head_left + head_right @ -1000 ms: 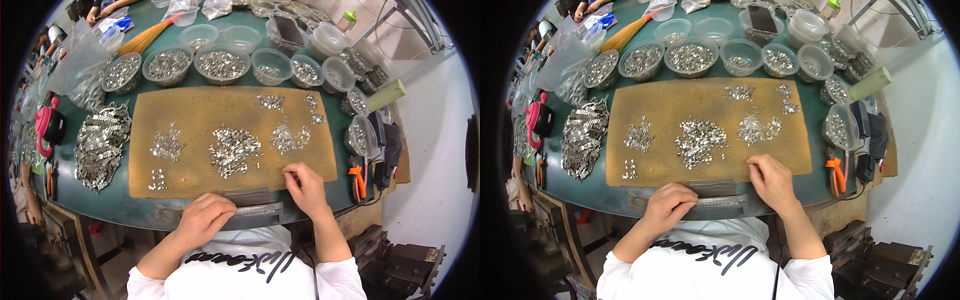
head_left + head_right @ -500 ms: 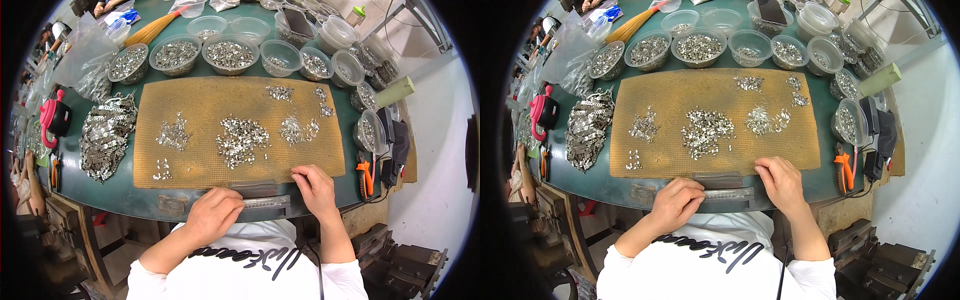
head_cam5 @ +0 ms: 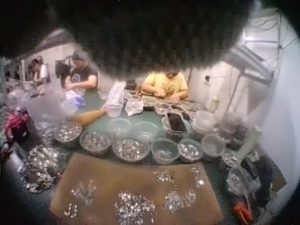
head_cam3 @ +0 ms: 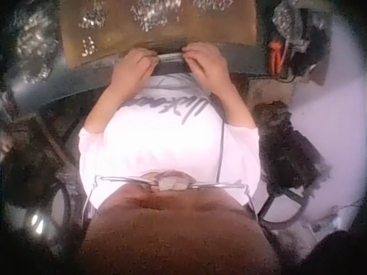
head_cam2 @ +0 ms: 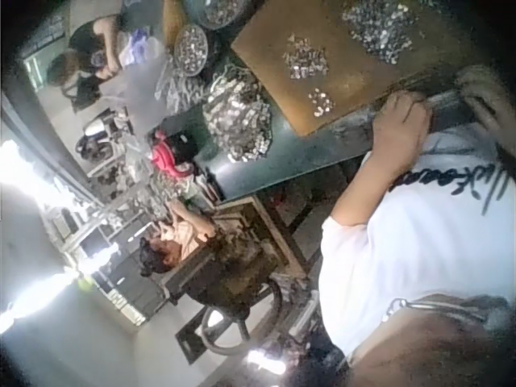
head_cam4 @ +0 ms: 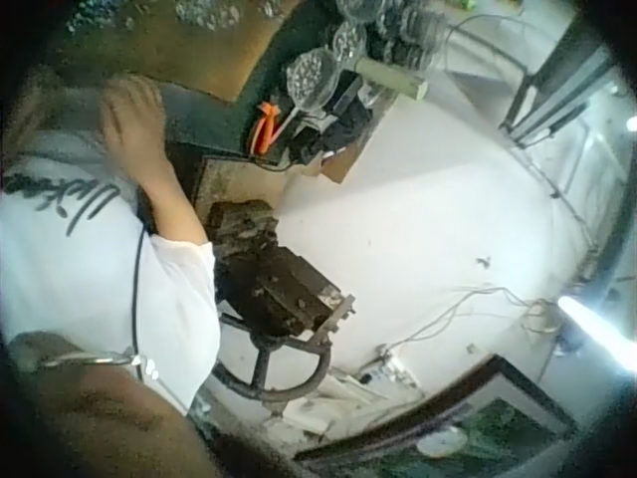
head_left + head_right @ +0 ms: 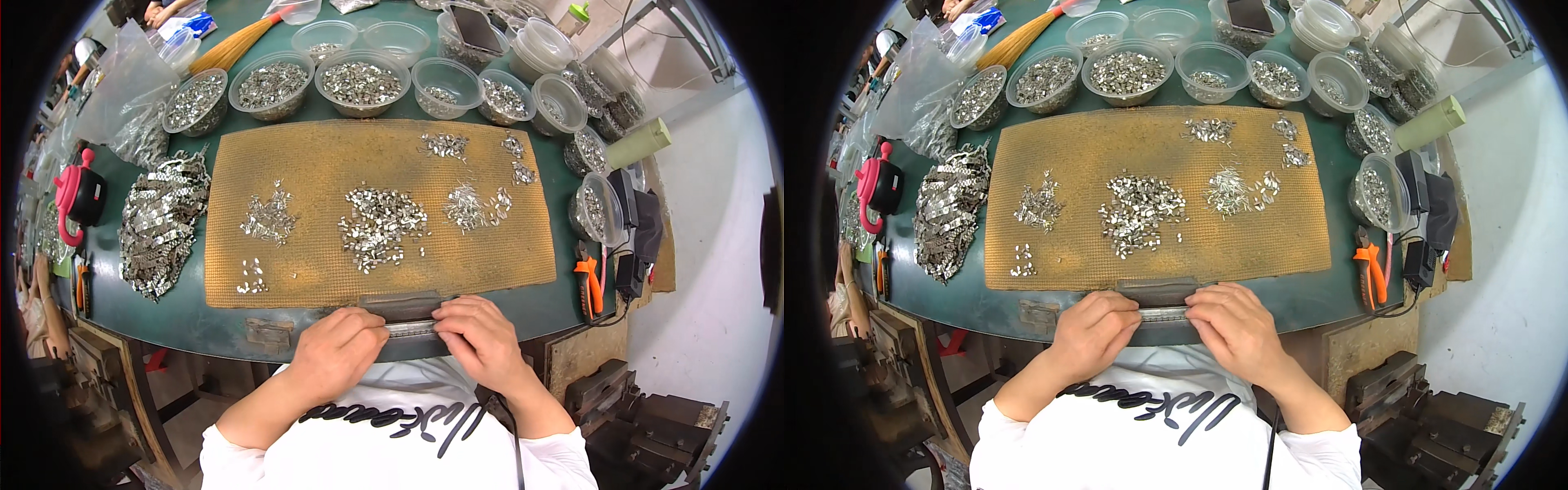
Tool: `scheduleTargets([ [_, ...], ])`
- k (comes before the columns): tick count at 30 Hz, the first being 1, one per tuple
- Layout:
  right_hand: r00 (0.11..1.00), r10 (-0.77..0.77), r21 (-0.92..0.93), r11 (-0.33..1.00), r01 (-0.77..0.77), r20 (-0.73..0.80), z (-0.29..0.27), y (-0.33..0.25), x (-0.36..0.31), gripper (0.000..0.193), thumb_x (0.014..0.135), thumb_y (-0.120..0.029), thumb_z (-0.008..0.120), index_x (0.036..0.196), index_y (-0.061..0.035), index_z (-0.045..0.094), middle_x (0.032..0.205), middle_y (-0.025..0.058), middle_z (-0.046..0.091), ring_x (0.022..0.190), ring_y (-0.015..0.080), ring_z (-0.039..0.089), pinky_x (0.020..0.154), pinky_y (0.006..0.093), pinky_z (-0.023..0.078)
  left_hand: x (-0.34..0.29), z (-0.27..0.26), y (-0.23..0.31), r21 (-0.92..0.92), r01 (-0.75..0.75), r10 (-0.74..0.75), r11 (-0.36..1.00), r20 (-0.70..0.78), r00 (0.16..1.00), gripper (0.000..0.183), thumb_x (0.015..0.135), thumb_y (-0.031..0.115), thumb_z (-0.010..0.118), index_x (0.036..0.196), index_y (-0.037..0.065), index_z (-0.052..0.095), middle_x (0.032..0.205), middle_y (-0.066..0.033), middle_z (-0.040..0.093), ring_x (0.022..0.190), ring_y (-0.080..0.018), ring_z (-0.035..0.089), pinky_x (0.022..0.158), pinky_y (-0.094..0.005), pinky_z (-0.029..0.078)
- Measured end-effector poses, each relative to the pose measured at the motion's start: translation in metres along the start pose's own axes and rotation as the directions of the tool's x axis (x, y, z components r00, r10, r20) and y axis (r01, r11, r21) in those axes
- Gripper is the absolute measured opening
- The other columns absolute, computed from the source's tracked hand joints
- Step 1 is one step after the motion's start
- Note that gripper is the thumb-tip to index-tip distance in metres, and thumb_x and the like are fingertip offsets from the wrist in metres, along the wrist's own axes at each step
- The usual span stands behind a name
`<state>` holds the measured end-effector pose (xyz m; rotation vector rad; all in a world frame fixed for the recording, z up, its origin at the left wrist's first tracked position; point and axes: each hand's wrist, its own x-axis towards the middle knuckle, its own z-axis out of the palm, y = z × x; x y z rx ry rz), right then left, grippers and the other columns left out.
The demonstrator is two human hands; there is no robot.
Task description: The person loads small metal pieces into a metal fixture by hand, inserts the fixture into a manual press machine to press it, and resumes placing metal pieces into the fixture at the table.
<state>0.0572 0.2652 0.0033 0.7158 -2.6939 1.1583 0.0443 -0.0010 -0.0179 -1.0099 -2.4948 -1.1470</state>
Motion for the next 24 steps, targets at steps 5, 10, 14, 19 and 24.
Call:
scheduleTargets([
  [5,1.000,0.015,-0.006,1.000,-0.015,-0.010,0.011,0.000,-0.003,0.016,0.087,-0.001,0.078,0.102,-0.0040,0.074,0.111,0.0096,0.077,0.106,0.0294,0.074,0.102,0.0484,0.056,-0.001,-0.002,-0.001,-0.051,0.017,-0.016,0.999,0.003,1.000,0.023,0.081,0.002,0.085,0.102,0.005,0.075,0.107,-0.0090,0.073,0.095,-0.0290,0.073,0.077,-0.0381,0.061],
  [10,1.000,-0.013,-0.112,0.994,0.012,-0.010,0.015,-0.004,-0.002,0.018,0.085,-0.002,0.079,0.103,-0.0046,0.073,0.111,0.0091,0.077,0.105,0.0278,0.074,0.101,0.0473,0.056,-0.004,0.002,-0.002,-0.053,0.036,-0.038,0.998,-0.032,0.999,0.019,0.084,0.006,0.084,0.101,0.004,0.076,0.106,-0.0098,0.073,0.095,-0.0289,0.072,0.079,-0.0382,0.061],
  [14,0.998,-0.068,-0.213,0.975,0.068,0.009,0.011,-0.009,-0.003,0.021,0.083,-0.003,0.079,0.103,-0.0050,0.073,0.111,0.0082,0.076,0.103,0.0267,0.074,0.100,0.0456,0.057,-0.005,0.001,-0.003,-0.086,0.054,-0.057,0.995,-0.026,0.998,0.020,0.085,0.006,0.084,0.103,0.005,0.077,0.108,-0.0101,0.073,0.096,-0.0300,0.072,0.081,-0.0394,0.060],
  [19,0.987,-0.160,-0.259,0.953,0.154,-0.002,0.010,-0.003,-0.008,0.025,0.084,-0.005,0.078,0.109,-0.0039,0.078,0.121,0.0092,0.078,0.112,0.0261,0.075,0.098,0.0428,0.058,-0.007,-0.001,-0.006,-0.134,0.076,-0.077,0.988,-0.006,0.997,0.019,0.086,0.006,0.083,0.104,0.005,0.078,0.108,-0.0101,0.074,0.096,-0.0297,0.072,0.081,-0.0395,0.060],
  [24,0.982,-0.191,-0.276,0.944,0.182,-0.006,0.013,0.003,-0.017,0.027,0.088,-0.008,0.077,0.116,-0.0052,0.080,0.128,0.0090,0.078,0.118,0.0267,0.074,0.098,0.0419,0.058,-0.009,-0.005,-0.009,-0.191,0.105,-0.111,0.976,-0.018,0.994,0.020,0.085,0.004,0.083,0.104,0.005,0.078,0.106,-0.0103,0.076,0.095,-0.0297,0.073,0.081,-0.0392,0.060],
])
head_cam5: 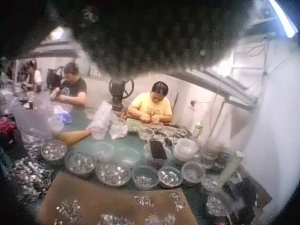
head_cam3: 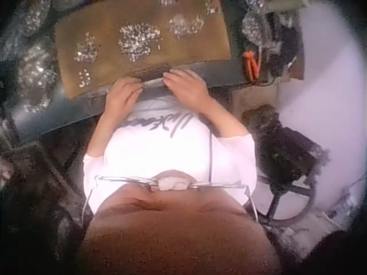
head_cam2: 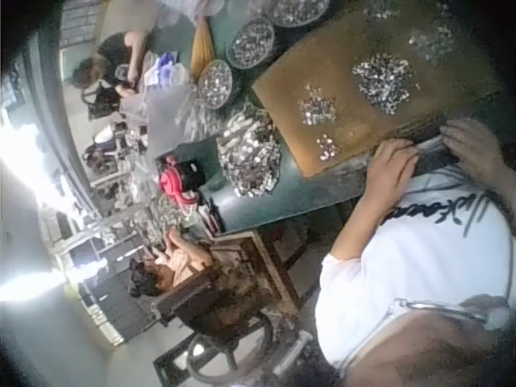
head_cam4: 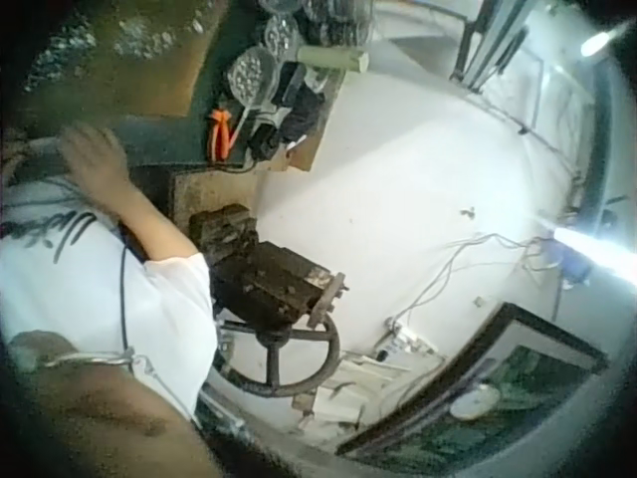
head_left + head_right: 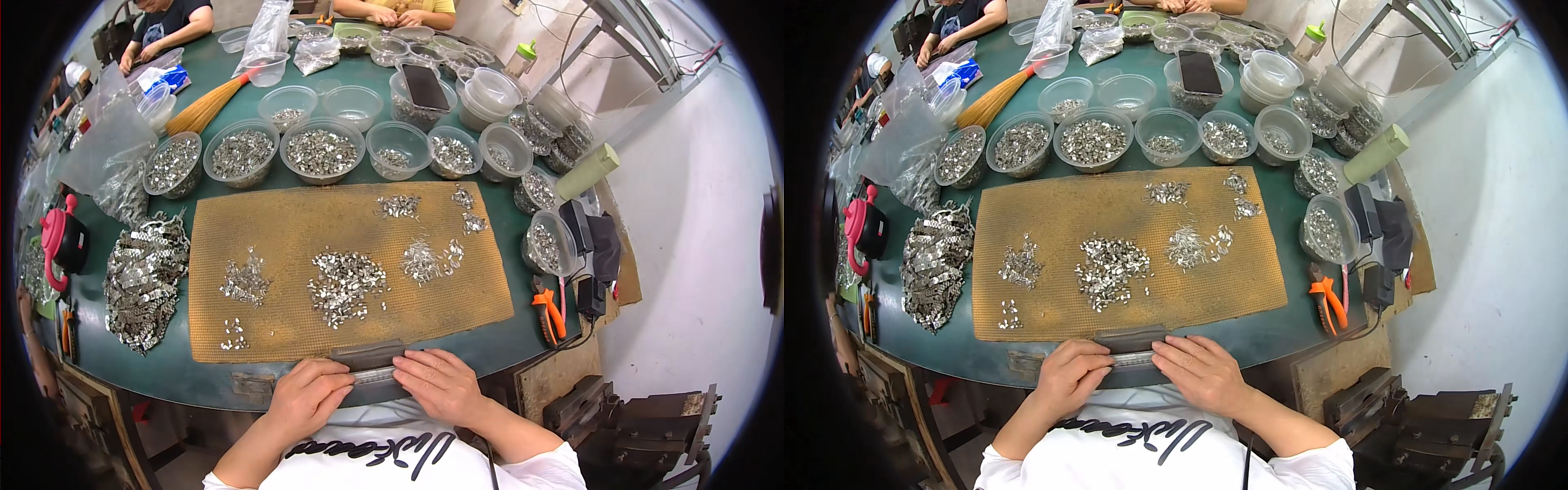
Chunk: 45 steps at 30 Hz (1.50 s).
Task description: The person loads small metal pieces into a metal fixture by hand, inserts the fixture into a manual press machine to press it, and resumes placing metal pieces into the fixture at the table.
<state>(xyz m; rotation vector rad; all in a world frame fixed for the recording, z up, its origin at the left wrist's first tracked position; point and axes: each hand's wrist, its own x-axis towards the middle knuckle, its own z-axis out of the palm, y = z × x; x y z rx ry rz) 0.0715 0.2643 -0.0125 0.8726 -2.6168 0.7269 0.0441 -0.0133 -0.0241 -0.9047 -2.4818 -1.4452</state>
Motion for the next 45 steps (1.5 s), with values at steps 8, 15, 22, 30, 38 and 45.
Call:
scheduleTargets([
  [8,0.975,0.214,0.173,0.964,-0.202,-0.055,-0.013,0.036,0.022,0.022,0.092,-0.005,0.078,0.114,-0.0026,0.078,0.117,0.0104,0.079,0.102,0.0299,0.078,0.084,0.0377,0.061,0.006,-0.020,-0.008,0.083,-0.009,0.018,0.997,-0.110,0.994,0.020,0.082,-0.001,0.083,0.100,0.003,0.077,0.104,-0.0117,0.076,0.093,-0.0314,0.073,0.080,-0.0398,0.059],
  [15,0.928,0.338,-0.138,0.923,-0.360,-0.157,-0.006,0.089,0.056,0.017,0.095,-0.010,0.076,0.113,-0.0076,0.075,0.103,0.0076,0.075,0.083,0.0293,0.076,0.071,0.0404,0.061,0.001,-0.044,-0.018,0.215,0.089,-0.040,0.973,-0.223,0.974,0.018,0.083,-0.004,0.081,0.100,0.001,0.074,0.103,-0.0137,0.075,0.096,-0.0331,0.072,0.082,-0.0408,0.057],
  [22,0.918,0.389,-0.188,0.899,-0.396,-0.071,-0.003,0.094,0.062,0.009,0.097,-0.019,0.076,0.100,-0.0110,0.071,0.094,0.0063,0.067,0.077,0.0315,0.074,0.066,0.0438,0.059,-0.003,-0.058,-0.028,0.264,0.168,-0.089,0.950,-0.288,0.953,0.017,0.085,-0.006,0.078,0.100,0.000,0.073,0.101,-0.0139,0.073,0.095,-0.0337,0.070,0.084,-0.0415,0.055],
  [30,0.877,0.479,-0.075,0.876,-0.476,0.027,-0.012,0.097,0.068,0.015,0.096,-0.021,0.078,0.100,-0.0078,0.072,0.097,0.0082,0.070,0.082,0.0323,0.073,0.071,0.0450,0.058,0.004,-0.064,-0.035,0.311,0.181,-0.091,0.933,-0.282,0.955,0.017,0.085,-0.005,0.078,0.101,0.001,0.073,0.100,-0.0128,0.073,0.097,-0.0332,0.069,0.084,-0.0419,0.055],
  [38,0.900,0.431,-0.076,0.902,-0.426,0.063,-0.017,0.103,0.068,0.009,0.097,-0.016,0.074,0.100,-0.0081,0.072,0.101,0.0115,0.071,0.089,0.0369,0.073,0.079,0.0486,0.058,0.008,-0.074,-0.036,0.353,0.230,-0.127,0.907,-0.293,0.948,0.013,0.087,-0.001,0.079,0.099,0.002,0.075,0.100,-0.0129,0.073,0.096,-0.0331,0.069,0.083,-0.0406,0.055],
  [45,0.940,0.341,-0.197,0.922,-0.335,-0.003,-0.015,0.093,0.071,0.004,0.094,-0.008,0.074,0.097,-0.0057,0.071,0.094,0.0118,0.070,0.079,0.0356,0.072,0.069,0.0456,0.057,0.006,-0.072,-0.038,0.405,0.207,-0.112,0.890,-0.245,0.963,0.016,0.087,0.006,0.082,0.101,0.006,0.077,0.097,-0.0084,0.070,0.091,-0.0312,0.066,0.078,-0.0408,0.054],
])
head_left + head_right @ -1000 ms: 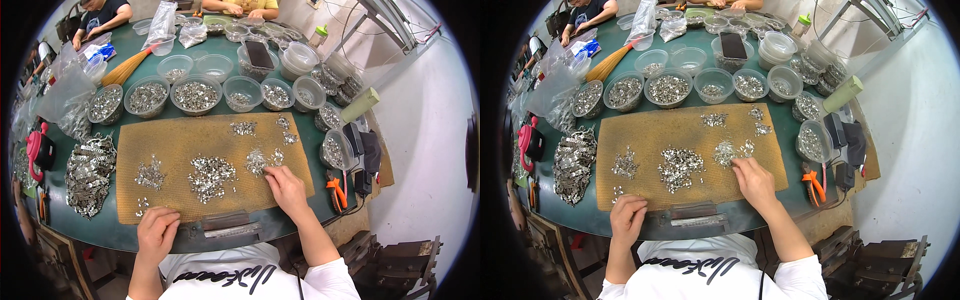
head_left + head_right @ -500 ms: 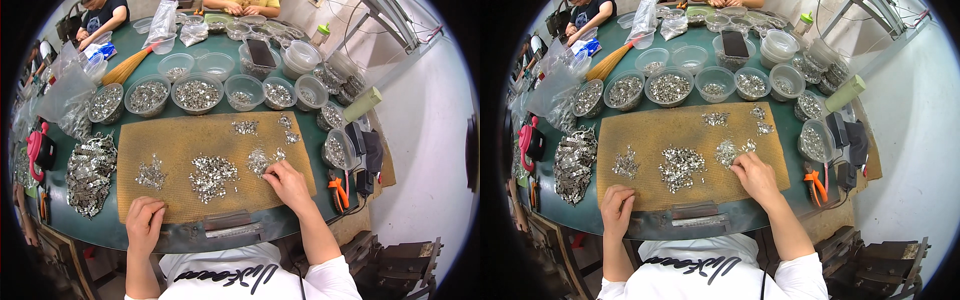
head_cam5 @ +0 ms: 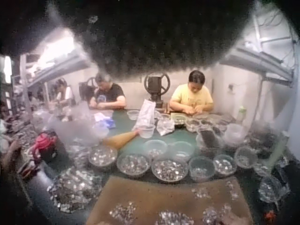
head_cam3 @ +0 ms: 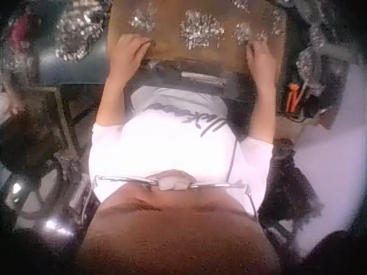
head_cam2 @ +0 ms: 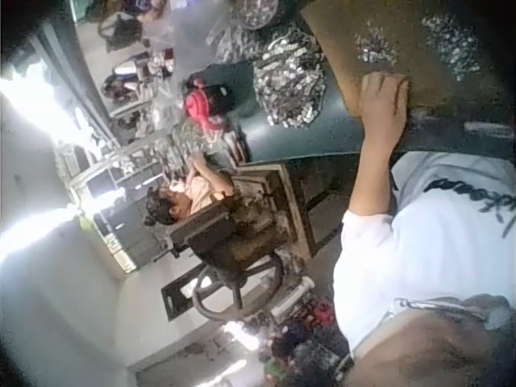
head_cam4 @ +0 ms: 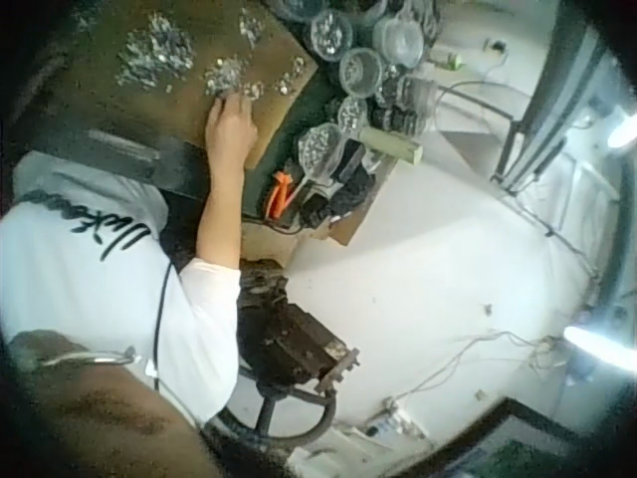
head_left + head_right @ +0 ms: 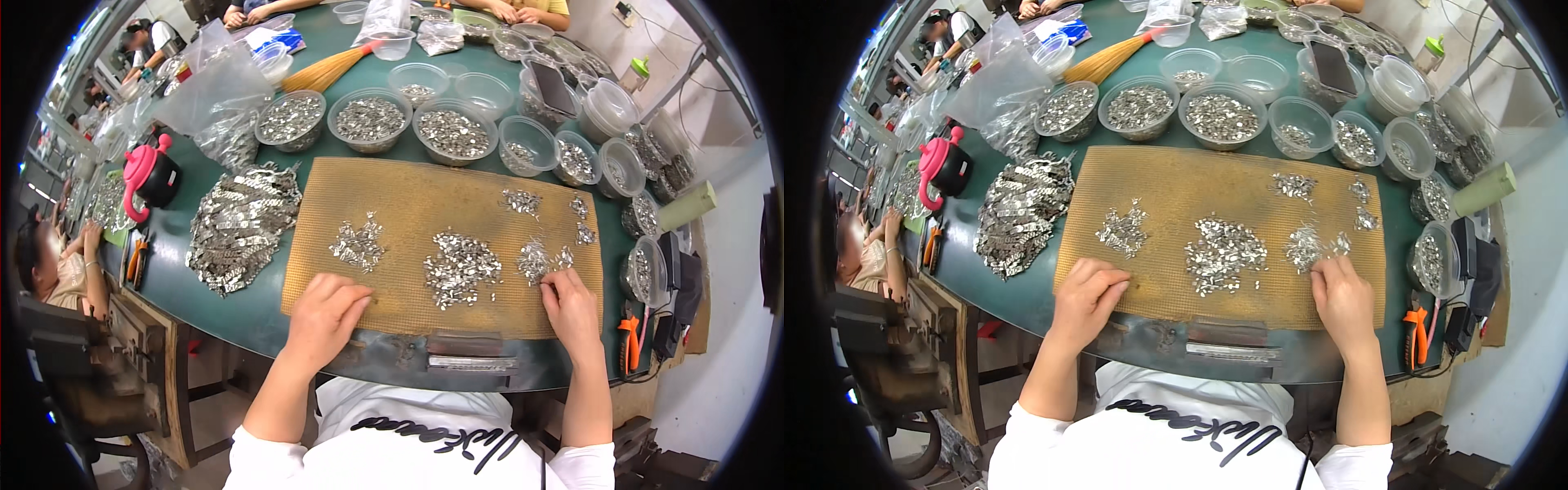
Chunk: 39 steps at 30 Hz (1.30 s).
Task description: The person loads small metal pieces into a metal fixture by hand, inserts the fixture into a manual press machine to press it, and resumes placing metal pieces into the fixture at the table.
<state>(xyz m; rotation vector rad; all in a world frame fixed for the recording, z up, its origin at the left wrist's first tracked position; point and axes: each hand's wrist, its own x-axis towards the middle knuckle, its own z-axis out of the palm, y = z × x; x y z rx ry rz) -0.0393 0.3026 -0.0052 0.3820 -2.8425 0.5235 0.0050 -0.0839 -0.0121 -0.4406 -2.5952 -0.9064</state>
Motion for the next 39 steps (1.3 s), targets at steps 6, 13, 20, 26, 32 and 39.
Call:
scheduleTargets([
  [6,0.997,0.011,0.113,0.994,-0.002,-0.078,-0.010,-0.024,-0.018,0.007,0.092,-0.006,0.076,0.098,-0.0059,0.072,0.094,0.0108,0.073,0.078,0.0326,0.073,0.067,0.0416,0.057,0.002,0.006,0.008,0.118,-0.049,0.042,0.992,0.056,0.998,0.017,0.082,0.006,0.084,0.097,0.007,0.075,0.096,-0.0072,0.064,0.093,-0.0302,0.063,0.079,-0.0417,0.054],
  [13,0.984,-0.168,0.399,0.908,0.131,0.057,-0.014,-0.055,-0.063,0.011,0.092,-0.005,0.076,0.101,-0.0050,0.069,0.102,0.0112,0.075,0.100,0.0346,0.073,0.095,0.0460,0.058,0.004,0.011,0.012,0.162,-0.080,0.061,0.984,0.118,0.991,0.020,0.081,0.001,0.081,0.096,0.005,0.069,0.099,-0.0098,0.062,0.096,-0.0328,0.061,0.083,-0.0435,0.053],
  [20,0.979,-0.186,0.492,0.862,0.121,0.086,0.000,-0.066,-0.084,0.015,0.094,-0.003,0.076,0.106,-0.0072,0.067,0.119,0.0079,0.074,0.126,0.0318,0.067,0.115,0.0554,0.044,0.004,0.014,0.012,0.164,-0.085,0.066,0.983,0.117,0.991,0.020,0.081,-0.001,0.079,0.095,0.004,0.065,0.100,-0.0112,0.062,0.097,-0.0342,0.060,0.084,-0.0440,0.051],
  [26,0.983,-0.165,0.454,0.884,0.113,0.076,0.009,-0.069,-0.088,0.012,0.096,-0.006,0.075,0.106,-0.0074,0.067,0.118,0.0079,0.074,0.127,0.0311,0.067,0.116,0.0539,0.041,0.002,0.014,0.014,0.132,-0.096,0.088,0.987,0.063,0.994,0.022,0.080,-0.002,0.080,0.095,0.004,0.064,0.100,-0.0115,0.064,0.096,-0.0347,0.061,0.082,-0.0444,0.051],
  [32,0.982,-0.188,0.402,0.901,0.161,0.028,0.010,-0.071,-0.088,0.014,0.093,-0.007,0.077,0.105,-0.0074,0.070,0.116,0.0076,0.075,0.124,0.0301,0.069,0.114,0.0531,0.045,-0.004,0.014,0.011,0.046,-0.081,0.080,0.996,0.025,0.996,0.023,0.082,-0.003,0.079,0.095,0.003,0.062,0.094,-0.0120,0.066,0.087,-0.0347,0.062,0.076,-0.0443,0.051],
  [39,0.955,-0.292,0.259,0.920,0.294,-0.048,0.001,-0.072,-0.086,0.014,0.091,-0.012,0.080,0.104,-0.0060,0.080,0.116,0.0070,0.081,0.109,0.0235,0.077,0.102,0.0436,0.057,-0.006,0.014,0.018,-0.106,-0.007,0.012,0.994,0.045,0.999,0.020,0.085,-0.005,0.077,0.101,0.001,0.066,0.091,-0.0137,0.068,0.084,-0.0349,0.064,0.074,-0.0428,0.051],
])
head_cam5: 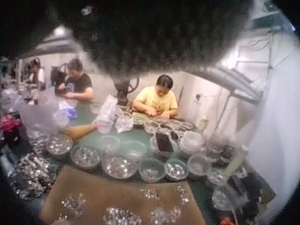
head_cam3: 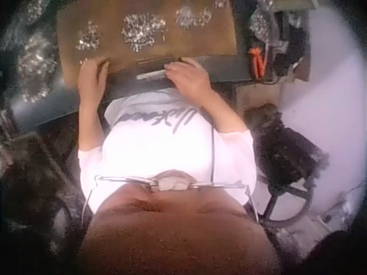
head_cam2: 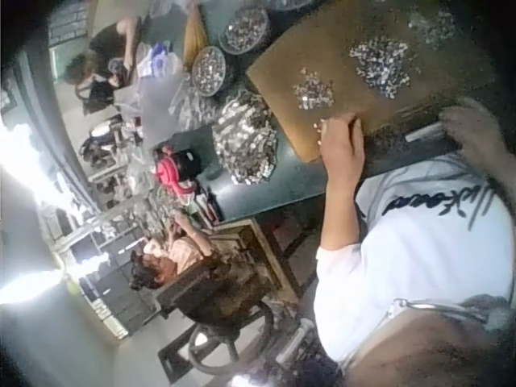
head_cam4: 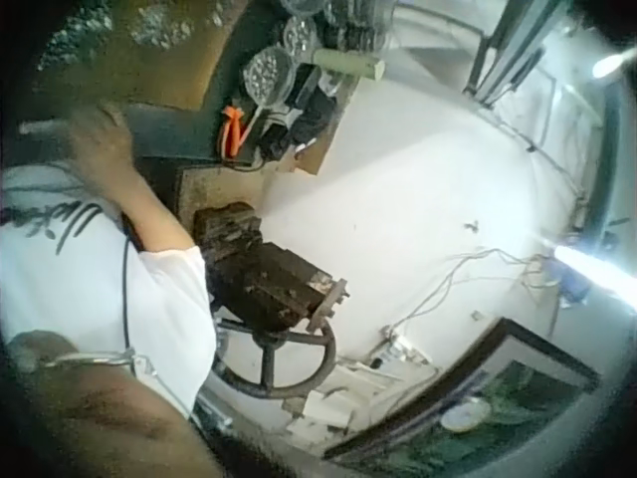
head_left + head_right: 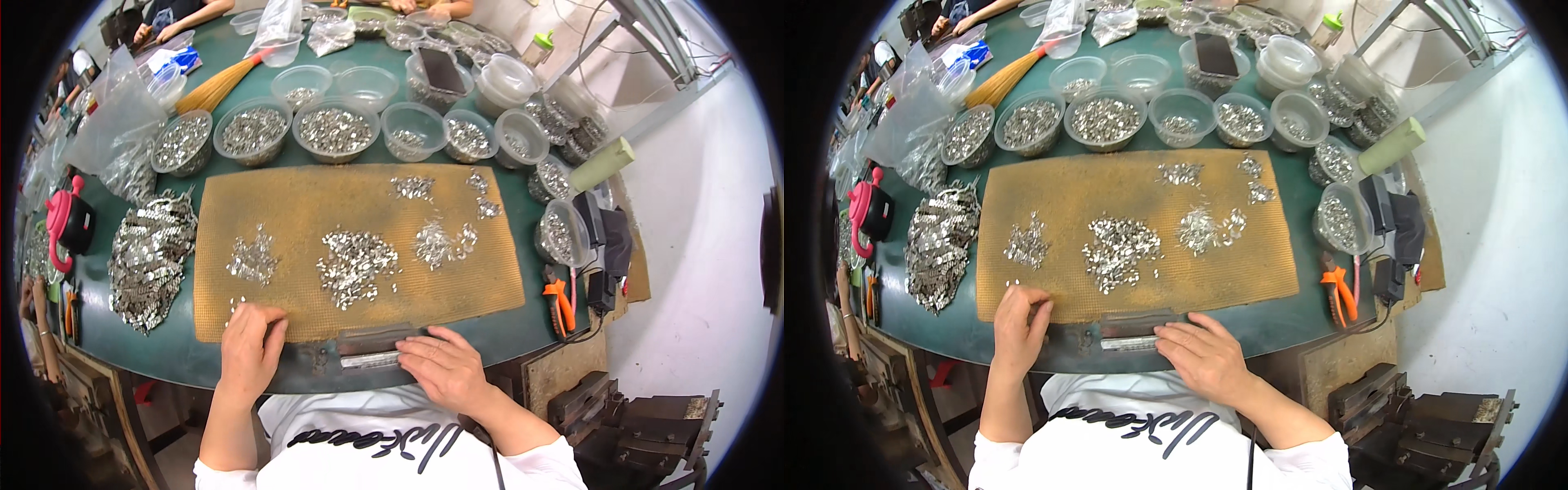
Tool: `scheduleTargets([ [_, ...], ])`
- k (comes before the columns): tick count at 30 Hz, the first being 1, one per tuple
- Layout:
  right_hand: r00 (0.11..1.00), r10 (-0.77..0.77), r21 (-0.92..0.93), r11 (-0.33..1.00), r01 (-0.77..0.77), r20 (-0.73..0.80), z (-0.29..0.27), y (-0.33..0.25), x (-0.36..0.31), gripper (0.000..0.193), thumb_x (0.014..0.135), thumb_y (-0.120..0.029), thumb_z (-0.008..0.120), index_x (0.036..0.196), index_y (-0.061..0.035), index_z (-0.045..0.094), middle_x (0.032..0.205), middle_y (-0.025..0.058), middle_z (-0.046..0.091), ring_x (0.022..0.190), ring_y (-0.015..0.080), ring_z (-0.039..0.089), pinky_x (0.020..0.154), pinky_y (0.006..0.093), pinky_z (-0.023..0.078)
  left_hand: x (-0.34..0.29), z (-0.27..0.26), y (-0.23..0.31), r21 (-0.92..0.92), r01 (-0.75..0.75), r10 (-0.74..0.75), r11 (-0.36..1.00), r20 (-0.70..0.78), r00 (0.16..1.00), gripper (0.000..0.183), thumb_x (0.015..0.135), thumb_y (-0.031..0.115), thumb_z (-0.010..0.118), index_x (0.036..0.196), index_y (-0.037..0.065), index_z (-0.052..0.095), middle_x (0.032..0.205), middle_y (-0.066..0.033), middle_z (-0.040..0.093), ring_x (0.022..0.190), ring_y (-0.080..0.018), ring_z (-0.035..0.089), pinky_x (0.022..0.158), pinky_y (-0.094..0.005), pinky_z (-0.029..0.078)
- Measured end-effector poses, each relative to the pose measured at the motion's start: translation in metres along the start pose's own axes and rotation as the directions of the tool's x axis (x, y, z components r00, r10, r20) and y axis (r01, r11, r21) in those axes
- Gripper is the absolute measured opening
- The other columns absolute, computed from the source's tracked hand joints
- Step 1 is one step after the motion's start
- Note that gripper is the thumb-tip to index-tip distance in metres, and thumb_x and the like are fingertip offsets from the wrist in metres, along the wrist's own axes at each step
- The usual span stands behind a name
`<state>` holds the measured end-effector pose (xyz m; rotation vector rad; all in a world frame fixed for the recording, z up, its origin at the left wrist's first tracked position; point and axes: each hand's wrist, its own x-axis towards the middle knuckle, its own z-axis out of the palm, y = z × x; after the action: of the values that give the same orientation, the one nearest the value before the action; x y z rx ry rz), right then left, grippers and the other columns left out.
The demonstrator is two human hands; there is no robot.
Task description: The person loads small metal pieces into a metal fixture by hand, inserts the fixture into a manual press machine to press it, and resumes placing metal pieces into the fixture at the table.
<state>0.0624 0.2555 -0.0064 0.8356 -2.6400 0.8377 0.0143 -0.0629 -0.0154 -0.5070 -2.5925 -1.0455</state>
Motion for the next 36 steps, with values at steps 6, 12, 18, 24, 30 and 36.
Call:
scheduleTargets([
  [6,0.988,0.121,0.182,0.974,-0.137,0.095,-0.017,0.027,0.008,0.016,0.094,-0.013,0.079,0.109,-0.0071,0.081,0.113,0.0083,0.081,0.102,0.0267,0.078,0.089,0.0397,0.062,0.001,0.002,0.003,-0.069,0.004,-0.003,0.998,0.009,1.000,0.017,0.087,-0.004,0.078,0.103,0.001,0.073,0.093,-0.0134,0.072,0.086,-0.0330,0.067,0.076,-0.0413,0.053],
  [12,0.975,0.174,-0.179,0.964,-0.197,-0.137,-0.027,0.076,0.033,0.013,0.094,-0.010,0.077,0.107,-0.0079,0.077,0.103,0.0074,0.076,0.087,0.0284,0.076,0.075,0.0379,0.062,-0.001,0.005,0.006,-0.093,0.008,-0.006,0.996,0.025,1.000,0.016,0.087,-0.003,0.078,0.102,0.002,0.074,0.092,-0.0128,0.073,0.084,-0.0317,0.068,0.075,-0.0403,0.053],
  [18,0.959,0.238,-0.284,0.919,-0.273,-0.152,-0.020,0.103,0.047,0.014,0.096,-0.009,0.076,0.110,-0.0089,0.076,0.097,0.0078,0.073,0.079,0.0296,0.075,0.069,0.0399,0.060,-0.001,0.006,0.007,-0.112,0.043,-0.038,0.993,0.053,0.998,0.018,0.087,-0.002,0.080,0.104,0.002,0.074,0.091,-0.0120,0.073,0.080,-0.0310,0.068,0.073,-0.0394,0.053],
  [24,0.965,0.229,-0.454,0.852,-0.263,-0.130,-0.013,0.103,0.054,0.022,0.096,-0.014,0.077,0.118,-0.0126,0.074,0.096,0.0057,0.071,0.072,0.0280,0.074,0.063,0.0386,0.059,-0.001,0.008,0.011,-0.107,0.073,-0.067,0.992,0.064,0.996,0.017,0.086,0.000,0.081,0.102,0.002,0.074,0.090,-0.0117,0.074,0.080,-0.0303,0.070,0.072,-0.0390,0.054],
  [30,0.977,0.186,-0.511,0.833,-0.212,-0.102,-0.010,0.103,0.054,0.015,0.096,-0.014,0.076,0.111,-0.0128,0.072,0.093,0.0057,0.069,0.069,0.0275,0.072,0.061,0.0390,0.058,0.004,0.009,0.012,-0.113,-0.009,0.016,0.994,0.060,0.998,0.015,0.084,-0.001,0.082,0.097,0.003,0.074,0.091,-0.0109,0.074,0.082,-0.0301,0.069,0.073,-0.0392,0.054],
  [36,0.980,0.167,-0.508,0.838,-0.197,-0.105,-0.011,0.106,0.051,0.009,0.094,-0.012,0.076,0.101,-0.0114,0.070,0.091,0.0074,0.067,0.072,0.0288,0.072,0.062,0.0403,0.058,0.000,0.014,0.019,-0.140,-0.030,0.041,0.990,0.079,0.996,0.016,0.085,-0.001,0.082,0.098,0.003,0.075,0.092,-0.0105,0.072,0.085,-0.0313,0.068,0.073,-0.0405,0.053],
])
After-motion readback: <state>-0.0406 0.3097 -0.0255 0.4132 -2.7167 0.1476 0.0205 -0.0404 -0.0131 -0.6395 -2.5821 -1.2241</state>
